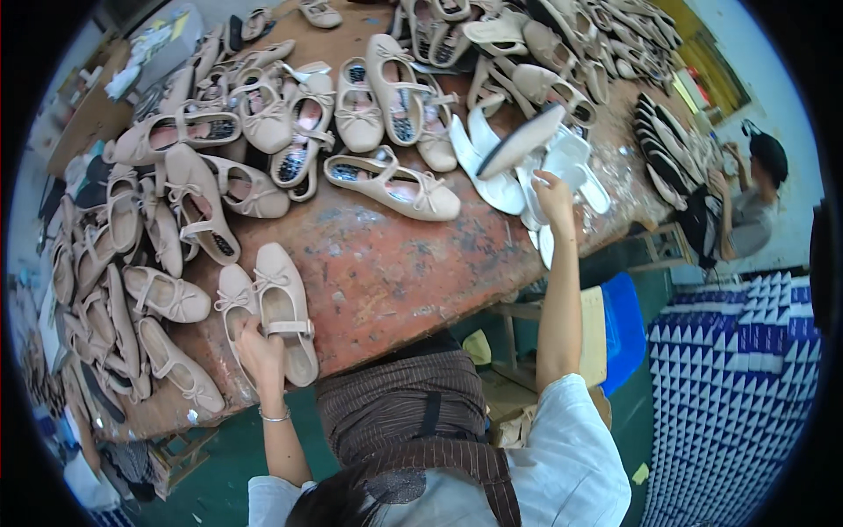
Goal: The person inserts white insoles into shoes by hand, pressing and smoothing them into place. They periodically reach into a box for more insoles and set the finished shoes aside to continue the process.
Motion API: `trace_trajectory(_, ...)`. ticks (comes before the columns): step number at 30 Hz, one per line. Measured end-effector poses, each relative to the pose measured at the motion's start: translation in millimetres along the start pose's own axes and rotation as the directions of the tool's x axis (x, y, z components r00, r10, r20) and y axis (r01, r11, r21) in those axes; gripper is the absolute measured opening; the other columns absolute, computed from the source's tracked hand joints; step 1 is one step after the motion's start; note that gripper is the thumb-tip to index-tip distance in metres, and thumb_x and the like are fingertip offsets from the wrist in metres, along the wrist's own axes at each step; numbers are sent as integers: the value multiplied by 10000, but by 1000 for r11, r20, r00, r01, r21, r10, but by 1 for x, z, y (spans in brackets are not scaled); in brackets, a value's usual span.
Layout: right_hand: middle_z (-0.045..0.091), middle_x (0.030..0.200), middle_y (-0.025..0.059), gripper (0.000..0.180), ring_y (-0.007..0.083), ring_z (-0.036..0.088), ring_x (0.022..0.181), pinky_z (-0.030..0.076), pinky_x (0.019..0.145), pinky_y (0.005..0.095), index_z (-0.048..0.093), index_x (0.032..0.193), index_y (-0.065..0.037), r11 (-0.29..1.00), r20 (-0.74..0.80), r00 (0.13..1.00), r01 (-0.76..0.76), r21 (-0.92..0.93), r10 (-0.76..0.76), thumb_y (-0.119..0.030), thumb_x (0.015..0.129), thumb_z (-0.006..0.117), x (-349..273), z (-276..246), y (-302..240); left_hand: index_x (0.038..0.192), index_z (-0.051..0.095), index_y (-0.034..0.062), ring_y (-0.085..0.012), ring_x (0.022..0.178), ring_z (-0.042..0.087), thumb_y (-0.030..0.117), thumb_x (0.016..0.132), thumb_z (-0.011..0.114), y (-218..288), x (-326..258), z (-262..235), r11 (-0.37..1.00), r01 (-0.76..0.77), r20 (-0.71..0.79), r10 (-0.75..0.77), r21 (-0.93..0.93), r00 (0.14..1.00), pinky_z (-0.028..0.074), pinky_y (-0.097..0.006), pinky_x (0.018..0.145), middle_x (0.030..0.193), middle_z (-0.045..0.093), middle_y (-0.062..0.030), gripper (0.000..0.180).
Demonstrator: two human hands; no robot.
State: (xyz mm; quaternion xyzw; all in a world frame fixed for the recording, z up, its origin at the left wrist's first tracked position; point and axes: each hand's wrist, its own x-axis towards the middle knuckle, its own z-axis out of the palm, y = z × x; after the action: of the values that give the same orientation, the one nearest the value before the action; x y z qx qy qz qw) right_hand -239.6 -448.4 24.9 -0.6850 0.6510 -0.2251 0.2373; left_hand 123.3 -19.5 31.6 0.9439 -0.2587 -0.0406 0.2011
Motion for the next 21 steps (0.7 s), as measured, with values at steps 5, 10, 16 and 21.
trace_trajectory(5,656,1193,154,403,236,665,1005,525,885,372,564,1331,0,487,438,897,-357,797,-59,-160,966,499,13,-8,-6,814,627,5,-159,743,592,13,742,654,-64,8,-80,903,-124,-128,78,-411,989,474,-319,695,745,626,-47,78)
trace_trajectory(10,625,1277,200,392,296,614,1173,477,977,377,562,1274,45,401,323,858,-153,903,-399,-167,944,571,12,-29,-22,914,608,2,-104,790,570,79,883,656,-179,78,-291,946,-246,-522,104,-211,847,471,-268,705,822,608,-21,96)
trace_trajectory(16,635,1150,89,207,158,593,1015,448,916,284,632,1138,40,638,-208,934,352,685,-292,-34,952,582,-19,-80,-85,1247,589,-32,-269,1153,591,110,884,610,-16,183,-296,588,22,-454,600,809,659,470,-360,965,1235,630,-203,390)
trace_trajectory(21,573,1237,143,335,247,549,1172,350,1097,426,519,1259,29,124,-164,922,220,968,-350,-220,1039,476,-73,-93,-91,1224,588,-30,-289,865,693,203,847,693,245,180,-24,805,-506,198,575,-308,794,536,-395,751,976,694,-195,456)
